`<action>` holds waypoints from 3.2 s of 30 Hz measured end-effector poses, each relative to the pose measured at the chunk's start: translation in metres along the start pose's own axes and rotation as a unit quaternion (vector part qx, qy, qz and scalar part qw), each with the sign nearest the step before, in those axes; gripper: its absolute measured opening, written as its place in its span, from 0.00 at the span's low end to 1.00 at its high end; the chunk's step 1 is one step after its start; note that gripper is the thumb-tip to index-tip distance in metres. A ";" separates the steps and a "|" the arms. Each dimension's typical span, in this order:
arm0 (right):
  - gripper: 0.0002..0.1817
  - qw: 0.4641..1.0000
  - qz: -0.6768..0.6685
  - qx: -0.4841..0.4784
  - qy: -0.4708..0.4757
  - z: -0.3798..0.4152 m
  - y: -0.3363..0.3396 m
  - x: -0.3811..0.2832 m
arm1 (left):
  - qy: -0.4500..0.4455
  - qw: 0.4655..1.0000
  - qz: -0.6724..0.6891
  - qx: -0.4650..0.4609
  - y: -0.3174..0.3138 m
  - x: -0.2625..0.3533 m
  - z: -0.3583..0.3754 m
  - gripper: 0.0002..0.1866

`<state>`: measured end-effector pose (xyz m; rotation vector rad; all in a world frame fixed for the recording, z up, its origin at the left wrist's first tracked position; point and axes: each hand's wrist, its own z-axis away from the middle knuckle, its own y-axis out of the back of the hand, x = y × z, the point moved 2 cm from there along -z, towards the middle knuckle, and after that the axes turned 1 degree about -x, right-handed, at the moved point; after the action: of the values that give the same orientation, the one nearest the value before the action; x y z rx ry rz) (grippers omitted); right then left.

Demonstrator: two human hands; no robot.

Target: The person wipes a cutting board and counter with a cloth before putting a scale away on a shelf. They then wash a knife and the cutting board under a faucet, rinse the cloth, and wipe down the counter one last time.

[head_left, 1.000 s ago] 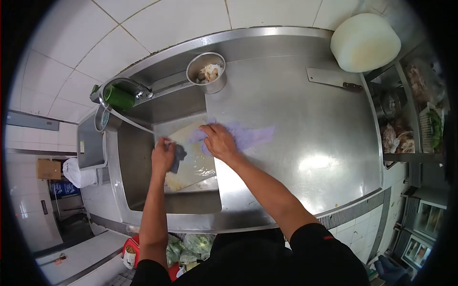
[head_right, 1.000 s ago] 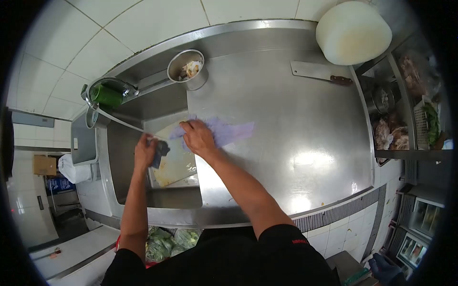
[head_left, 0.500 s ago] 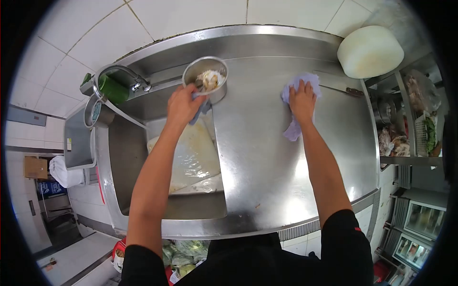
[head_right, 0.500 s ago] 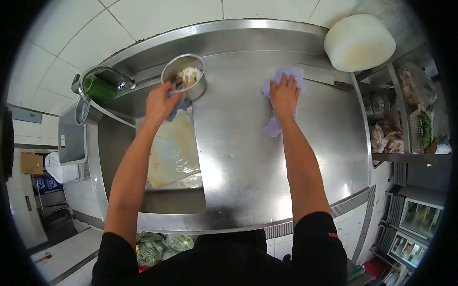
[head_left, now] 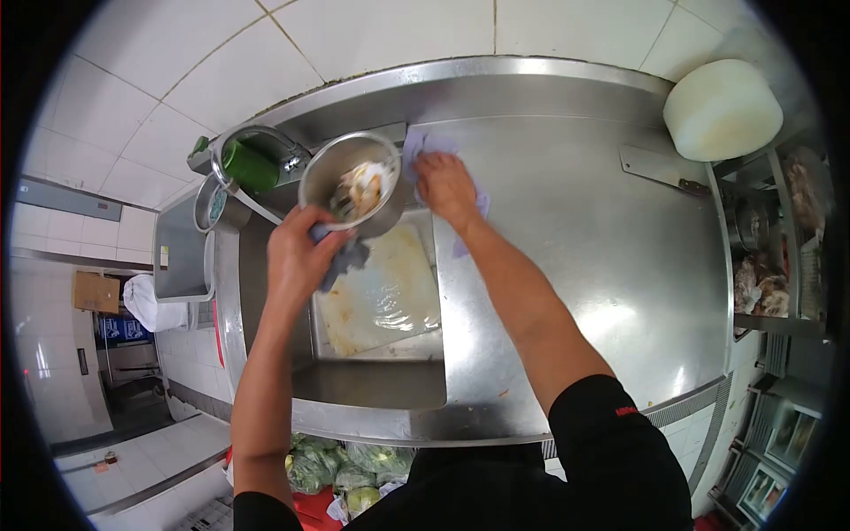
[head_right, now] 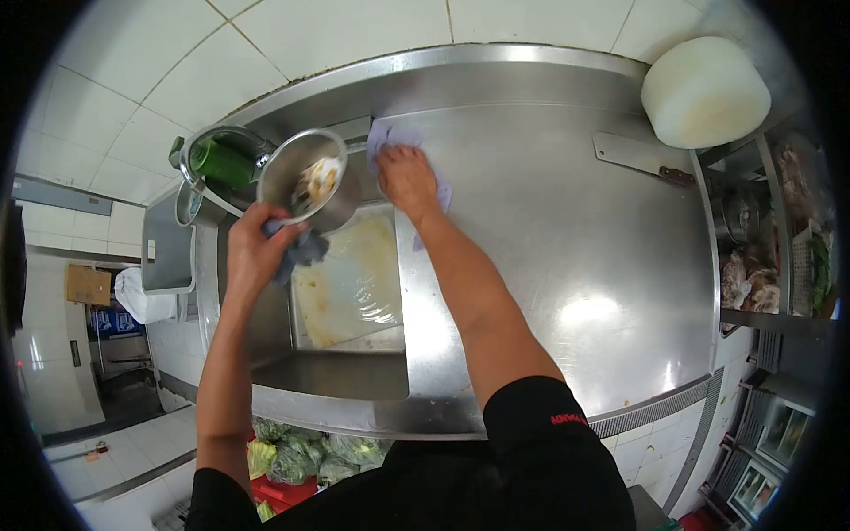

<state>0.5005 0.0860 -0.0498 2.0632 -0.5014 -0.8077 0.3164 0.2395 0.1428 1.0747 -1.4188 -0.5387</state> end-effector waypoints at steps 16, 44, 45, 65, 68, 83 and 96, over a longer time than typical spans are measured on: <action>0.32 0.888 0.272 0.023 -0.371 0.379 0.245 0.177 | 0.000 0.998 0.066 0.010 -0.131 -0.008 -0.082 0.26; 0.23 0.691 -0.598 0.196 -0.357 0.199 0.254 -0.094 | 0.100 0.676 0.706 -0.186 -0.032 0.070 -0.027 0.20; 0.21 0.756 -0.496 0.174 -0.390 0.186 0.283 -0.097 | 0.097 0.673 0.707 -0.193 -0.044 0.083 -0.041 0.20; 0.16 0.826 -0.127 -0.150 -0.528 0.791 0.276 -0.055 | -0.251 0.932 -0.216 -0.145 -0.362 0.278 0.083 0.38; 0.16 0.742 -0.247 -0.125 -0.610 0.880 0.257 -0.038 | -0.407 0.902 -0.067 -0.126 -0.426 0.357 0.089 0.28; 0.17 0.315 -0.381 0.155 -0.855 0.941 0.344 0.008 | -0.449 0.889 -0.075 -0.047 -0.612 0.555 -0.065 0.26; 0.20 0.295 -0.405 0.144 -0.854 0.980 0.326 -0.023 | -0.526 0.841 0.005 -0.126 -0.566 0.584 0.134 0.21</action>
<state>-0.2207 -0.6386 -0.2012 0.4286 -0.5160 -3.6805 0.4373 -0.5516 -0.0540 0.5173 -2.1926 -1.4038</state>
